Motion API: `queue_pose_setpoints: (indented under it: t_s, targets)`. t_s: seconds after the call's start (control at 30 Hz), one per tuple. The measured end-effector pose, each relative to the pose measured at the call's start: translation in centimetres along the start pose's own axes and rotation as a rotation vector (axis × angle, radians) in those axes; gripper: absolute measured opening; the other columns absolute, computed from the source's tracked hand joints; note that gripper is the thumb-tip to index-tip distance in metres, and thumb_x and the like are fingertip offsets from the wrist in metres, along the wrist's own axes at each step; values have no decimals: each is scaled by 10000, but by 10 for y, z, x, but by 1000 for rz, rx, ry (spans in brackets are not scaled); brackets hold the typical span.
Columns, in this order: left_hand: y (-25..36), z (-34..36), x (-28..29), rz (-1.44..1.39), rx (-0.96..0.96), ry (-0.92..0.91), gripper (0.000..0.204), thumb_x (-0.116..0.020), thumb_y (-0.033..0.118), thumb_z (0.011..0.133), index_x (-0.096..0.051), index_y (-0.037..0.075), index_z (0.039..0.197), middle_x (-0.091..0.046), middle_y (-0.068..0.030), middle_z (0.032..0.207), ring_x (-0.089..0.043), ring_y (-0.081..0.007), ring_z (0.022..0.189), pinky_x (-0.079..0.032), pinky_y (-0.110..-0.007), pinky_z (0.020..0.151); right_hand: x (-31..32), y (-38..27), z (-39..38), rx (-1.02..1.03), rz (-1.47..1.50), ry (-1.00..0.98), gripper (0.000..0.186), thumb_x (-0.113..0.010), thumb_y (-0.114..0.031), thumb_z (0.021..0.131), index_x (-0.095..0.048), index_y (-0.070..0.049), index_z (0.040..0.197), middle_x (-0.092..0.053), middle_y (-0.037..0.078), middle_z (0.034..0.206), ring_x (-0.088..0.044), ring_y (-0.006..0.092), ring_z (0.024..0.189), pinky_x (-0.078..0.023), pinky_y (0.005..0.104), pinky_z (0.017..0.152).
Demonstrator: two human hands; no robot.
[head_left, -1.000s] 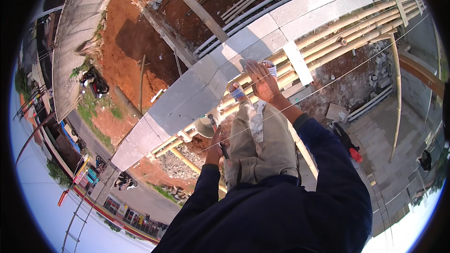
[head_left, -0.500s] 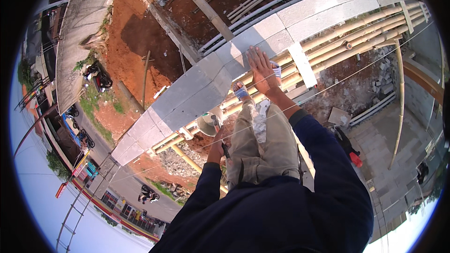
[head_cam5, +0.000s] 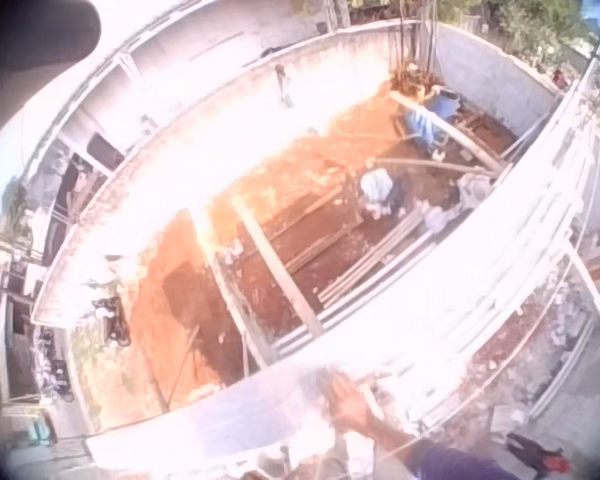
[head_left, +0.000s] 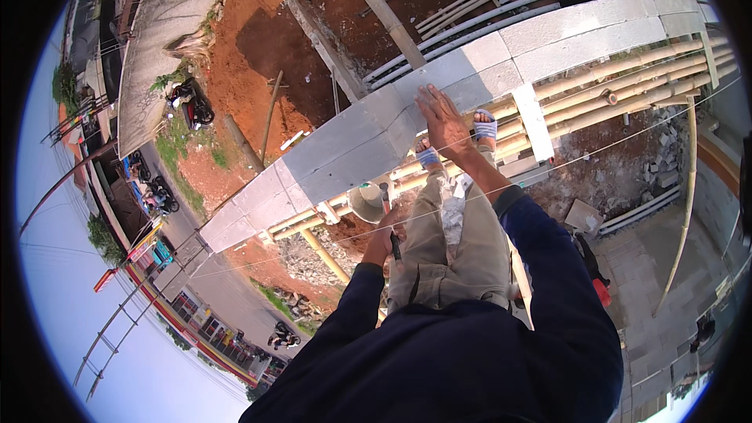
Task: The person lays concrete blocks on a bamboo scaffold, applies mortar with a trowel, and taps blocks into place. The worker repeatedly scoops mortar, spreads it on the wall, places blocks, and adjusts them.
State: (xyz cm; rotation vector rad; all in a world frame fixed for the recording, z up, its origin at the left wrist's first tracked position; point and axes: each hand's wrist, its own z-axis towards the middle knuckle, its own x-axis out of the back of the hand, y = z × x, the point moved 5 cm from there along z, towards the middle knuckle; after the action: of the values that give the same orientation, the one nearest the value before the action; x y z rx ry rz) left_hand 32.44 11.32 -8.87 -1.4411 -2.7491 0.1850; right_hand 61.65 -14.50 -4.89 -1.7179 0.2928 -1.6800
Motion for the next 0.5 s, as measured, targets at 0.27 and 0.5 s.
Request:
queue_pose_setpoints:
  t_s: [0.27,0.5]
  targets:
    - [-6,-17,-21,-60,25,-21,329,-646,376,1027,-429,203,850,-353,99,605,-394,-59,476,-378,-269,475,7,-17,43,-273,608,299,328,-683,-153,977,-674,-32,1281,-672,180,1241,-696,360,1048,-550,403,899]
    - [-20,-3,-13,-99,50,-52,347,-674,420,1013,-482,193,835,-365,108,600,-387,-45,470,-362,-248,463,52,-78,83,-88,715,218,337,-786,-112,895,-713,-27,1214,-662,129,1077,-666,249,882,-535,326,795]
